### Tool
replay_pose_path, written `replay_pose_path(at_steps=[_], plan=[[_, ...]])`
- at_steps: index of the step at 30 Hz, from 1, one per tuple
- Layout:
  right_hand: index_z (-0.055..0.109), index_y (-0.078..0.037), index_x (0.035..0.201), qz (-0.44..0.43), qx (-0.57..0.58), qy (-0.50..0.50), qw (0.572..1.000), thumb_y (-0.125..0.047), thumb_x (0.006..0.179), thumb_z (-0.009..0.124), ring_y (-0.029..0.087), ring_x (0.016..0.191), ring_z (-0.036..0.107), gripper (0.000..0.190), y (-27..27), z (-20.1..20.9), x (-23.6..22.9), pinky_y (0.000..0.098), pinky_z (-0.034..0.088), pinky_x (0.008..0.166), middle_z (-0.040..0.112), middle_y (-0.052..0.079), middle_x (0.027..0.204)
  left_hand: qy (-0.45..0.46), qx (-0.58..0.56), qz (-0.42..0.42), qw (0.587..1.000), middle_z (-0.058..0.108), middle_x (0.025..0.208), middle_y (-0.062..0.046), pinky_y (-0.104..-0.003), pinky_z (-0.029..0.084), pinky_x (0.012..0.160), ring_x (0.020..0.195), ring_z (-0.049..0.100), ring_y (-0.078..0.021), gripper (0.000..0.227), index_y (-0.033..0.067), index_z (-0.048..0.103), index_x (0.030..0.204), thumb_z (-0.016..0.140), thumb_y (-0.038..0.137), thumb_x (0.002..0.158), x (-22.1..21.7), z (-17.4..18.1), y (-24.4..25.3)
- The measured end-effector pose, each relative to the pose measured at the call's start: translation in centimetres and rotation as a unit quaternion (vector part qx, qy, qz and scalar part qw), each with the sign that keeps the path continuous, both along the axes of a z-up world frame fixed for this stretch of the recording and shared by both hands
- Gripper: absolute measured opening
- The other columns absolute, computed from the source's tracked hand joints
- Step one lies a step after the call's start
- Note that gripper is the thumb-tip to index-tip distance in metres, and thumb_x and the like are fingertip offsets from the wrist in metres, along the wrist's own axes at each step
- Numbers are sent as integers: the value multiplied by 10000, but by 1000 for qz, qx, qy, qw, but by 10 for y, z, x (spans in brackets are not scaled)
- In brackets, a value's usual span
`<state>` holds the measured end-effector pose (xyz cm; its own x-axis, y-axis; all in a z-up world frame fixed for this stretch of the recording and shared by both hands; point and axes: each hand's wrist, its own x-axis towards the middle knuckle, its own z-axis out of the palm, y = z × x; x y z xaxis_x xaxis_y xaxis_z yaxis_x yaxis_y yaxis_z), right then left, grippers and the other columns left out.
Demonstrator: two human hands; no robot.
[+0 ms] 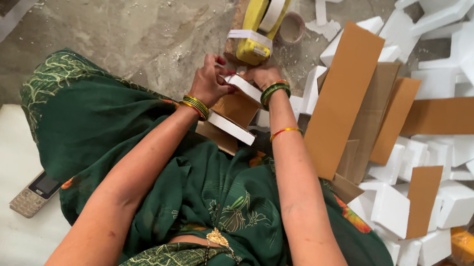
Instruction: The person sits on the floor and assembles small cardboard boxes by inserting white foam inserts into the box base and then folding the cardboard flaps around them. They use a tape dispenser to apply tape to secure the box seams. The person repeats this process for multiple boxes.
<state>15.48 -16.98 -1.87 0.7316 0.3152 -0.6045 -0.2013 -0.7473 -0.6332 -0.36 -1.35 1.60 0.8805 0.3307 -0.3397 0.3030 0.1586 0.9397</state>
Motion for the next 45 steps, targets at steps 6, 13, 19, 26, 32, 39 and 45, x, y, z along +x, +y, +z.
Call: replay_pose_path(at_steps=[6, 13, 19, 26, 32, 39, 45], plan=[[777, 7, 875, 10, -68, 23, 997, -349, 756, 885, 135, 726, 661, 390, -10, -11, -1, 351, 545, 683, 772, 78, 836, -104, 246, -143, 953, 599, 1147, -156, -391, 576, 891, 1057, 649, -336, 506, 165, 726, 1181, 883, 65, 711, -1, -3, 0], [725, -41, 1173, 118, 18, -230, 966, -463, 940, 796, 391, 957, 729, 487, -9, 36, -45, 465, 563, 823, 747, 223, 998, -74, 314, -179, 929, 616, 1175, -148, -455, 501, 975, 1136, 595, -377, 565, 192, 704, 1225, 877, 183, 687, 12, -32, 14], [501, -109, 1436, 323, -92, -268, 903, -285, 840, 783, 432, 922, 698, 683, -25, 54, -65, 506, 558, 807, 729, 225, 1040, 116, 351, -203, 907, 623, 1187, -248, -510, 480, 905, 1118, 581, -444, 576, 124, 616, 1340, 776, 322, 824, 1, -91, -8], [513, -96, 1413, 92, -40, -379, 920, -198, 862, 796, 433, 922, 702, 628, -57, 94, -102, 507, 560, 814, 731, 238, 1020, 267, -96, -131, 950, 672, 1220, -360, -610, 448, 941, 1166, 600, -544, 948, -204, 613, 1323, 723, 643, 912, -10, -40, 5], [349, -76, 1511, 6, 15, -385, 923, -211, 845, 831, 435, 1255, 576, 833, -50, 133, -158, 462, 482, 1033, 565, 272, 1409, 155, 342, -164, 912, 692, 1013, -292, -444, 556, 793, 911, 686, -418, 985, -164, 321, 1447, 819, 325, 751, -43, 95, -21], [368, 10, 1504, 251, -12, -412, 876, -179, 545, 962, 557, 1358, 426, 1144, -63, 164, -123, 559, 387, 1048, 421, 423, 1435, -58, 516, -287, 805, 734, 950, -166, -461, 570, 770, 937, 716, -347, 366, 29, 586, 1134, 704, 228, 850, -46, 134, -41], [718, -35, 1276, -59, 301, -33, 951, -3, 897, 642, 161, 1096, 716, 389, -75, 131, -99, 350, 597, 997, 763, 68, 1191, -225, 379, -187, 878, 672, 1172, -184, -493, 519, 909, 1101, 624, -389, 1012, 43, 477, 1337, 972, 363, 515, -37, 174, 1]])
